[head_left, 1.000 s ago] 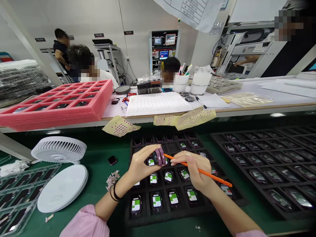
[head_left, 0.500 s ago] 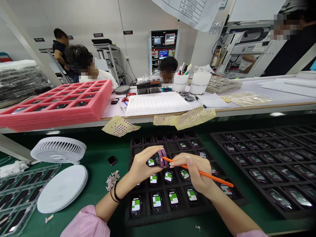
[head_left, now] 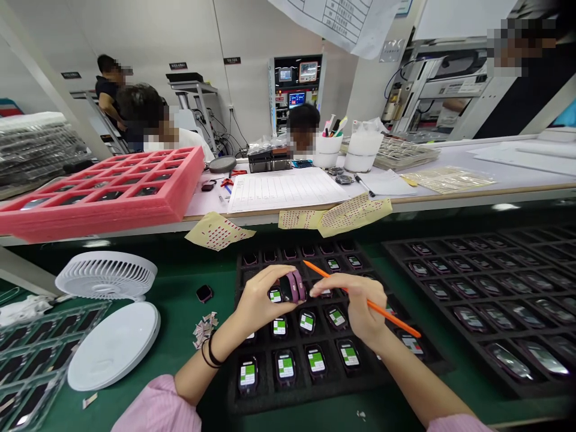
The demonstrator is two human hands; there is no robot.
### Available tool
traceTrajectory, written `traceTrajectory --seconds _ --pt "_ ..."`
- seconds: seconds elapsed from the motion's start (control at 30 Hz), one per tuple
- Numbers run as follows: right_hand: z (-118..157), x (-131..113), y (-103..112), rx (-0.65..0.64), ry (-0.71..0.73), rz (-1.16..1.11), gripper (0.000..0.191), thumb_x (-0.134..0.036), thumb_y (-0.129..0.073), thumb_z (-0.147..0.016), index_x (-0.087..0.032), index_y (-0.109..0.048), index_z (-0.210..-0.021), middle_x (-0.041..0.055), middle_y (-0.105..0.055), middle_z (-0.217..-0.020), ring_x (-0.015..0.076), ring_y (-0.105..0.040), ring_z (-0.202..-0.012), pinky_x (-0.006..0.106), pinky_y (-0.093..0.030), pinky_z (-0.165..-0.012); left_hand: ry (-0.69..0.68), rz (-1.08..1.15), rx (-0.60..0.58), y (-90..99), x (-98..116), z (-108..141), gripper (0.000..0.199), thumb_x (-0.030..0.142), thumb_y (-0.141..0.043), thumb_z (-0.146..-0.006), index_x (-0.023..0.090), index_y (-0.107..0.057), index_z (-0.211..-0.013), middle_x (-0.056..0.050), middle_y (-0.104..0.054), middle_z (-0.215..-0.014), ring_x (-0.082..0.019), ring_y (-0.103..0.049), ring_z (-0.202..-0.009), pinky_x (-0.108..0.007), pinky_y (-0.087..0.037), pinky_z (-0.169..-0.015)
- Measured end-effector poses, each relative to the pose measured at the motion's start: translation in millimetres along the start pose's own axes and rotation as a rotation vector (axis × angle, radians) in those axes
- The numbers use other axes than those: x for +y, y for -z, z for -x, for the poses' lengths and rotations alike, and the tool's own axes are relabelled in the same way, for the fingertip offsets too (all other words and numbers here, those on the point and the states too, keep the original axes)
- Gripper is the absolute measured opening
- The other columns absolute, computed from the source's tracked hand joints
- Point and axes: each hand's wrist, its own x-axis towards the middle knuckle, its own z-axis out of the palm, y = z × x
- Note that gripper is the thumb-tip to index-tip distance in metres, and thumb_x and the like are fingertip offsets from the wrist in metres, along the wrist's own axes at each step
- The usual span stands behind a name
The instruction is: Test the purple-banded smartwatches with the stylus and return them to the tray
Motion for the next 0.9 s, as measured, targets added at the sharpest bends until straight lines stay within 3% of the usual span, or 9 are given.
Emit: traceTrajectory --seconds 0.1,0.13,0.2,0.3,0.37,0.5,0.9 --pt "-3 8 -12 -0.060 -0.278 -0.014 0.023 -0.038 -0.056 -0.088 -0.023 -0.053 -0.071 0.0069 -0.073 -0.091 0.0222 -0.069 -0.085 0.035 -0.054 -0.075 0.013 -0.067 0.019 -1.8 -3 1 0.045 0.023 -0.077 -0.070 0.020 -0.059 -0.111 -0.010 -0.067 -0.108 -0.026 -0.063 -0.102 -0.042 -0.055 -0.087" --pt "-5 11 -17 -0.099 -0.364 -0.042 0.026 -0.038 -0.064 -0.082 -0.023 -0.047 -0.070 0.0066 -0.072 -0.092 0.0220 -0.068 -0.084 0.034 -0.054 -0.073 0.018 -0.089 0.021 -2.4 -4 2 0.045 0.021 -0.076 -0.069 0.021 -0.059 -0.111 -0.010 -0.066 -0.109 -0.026 -0.062 -0.102 -0.042 -0.055 -0.086" --pt "-6 17 -26 -0.165 -0.487 -0.122 0.041 -0.039 -0.075 -0.070 -0.023 -0.037 -0.068 0.0012 -0.064 -0.077 0.0167 -0.061 -0.067 0.028 -0.050 -0.059 0.025 -0.116 0.017 -3.3 -4 3 0.044 0.017 -0.074 -0.070 0.021 -0.059 -0.111 -0.010 -0.064 -0.109 -0.025 -0.061 -0.102 -0.041 -0.055 -0.085" --pt "-6 26 -32 -0.182 -0.604 -0.287 0.048 -0.040 -0.077 -0.065 -0.023 -0.033 -0.065 -0.0080 -0.041 -0.060 0.0080 -0.038 -0.050 0.022 -0.036 -0.047 0.029 -0.099 -0.002 -2.4 -3 2 0.045 0.021 -0.075 -0.072 0.021 -0.057 -0.114 -0.009 -0.062 -0.111 -0.025 -0.060 -0.103 -0.041 -0.054 -0.087" --pt "-6 28 -32 -0.157 -0.648 -0.415 0.047 -0.039 -0.077 -0.066 -0.022 -0.032 -0.064 -0.0088 -0.035 -0.059 0.0077 -0.034 -0.052 0.021 -0.033 -0.049 0.043 -0.053 -0.012 -0.3 -1 1 0.050 0.029 -0.076 -0.073 0.022 -0.055 -0.118 -0.010 -0.060 -0.113 -0.024 -0.059 -0.104 -0.041 -0.054 -0.086" --pt "-9 26 -28 -0.123 -0.686 -0.540 0.048 -0.037 -0.078 -0.063 -0.022 -0.032 -0.064 -0.0076 -0.038 -0.061 0.0097 -0.037 -0.056 0.022 -0.032 -0.052 0.082 0.034 -0.005 4.2 1 0 0.056 0.035 -0.077 -0.072 0.024 -0.054 -0.121 -0.010 -0.058 -0.115 -0.024 -0.060 -0.102 -0.033 -0.058 -0.072" --pt "-8 25 -26 -0.117 -0.713 -0.549 0.049 -0.034 -0.082 -0.062 -0.021 -0.034 -0.064 -0.0079 -0.037 -0.059 0.0085 -0.033 -0.055 0.022 -0.031 -0.052 0.111 0.039 -0.015 3.7 1 1 0.050 0.033 -0.076 -0.073 0.023 -0.055 -0.118 -0.009 -0.058 -0.114 -0.023 -0.059 -0.101 -0.032 -0.057 -0.070"
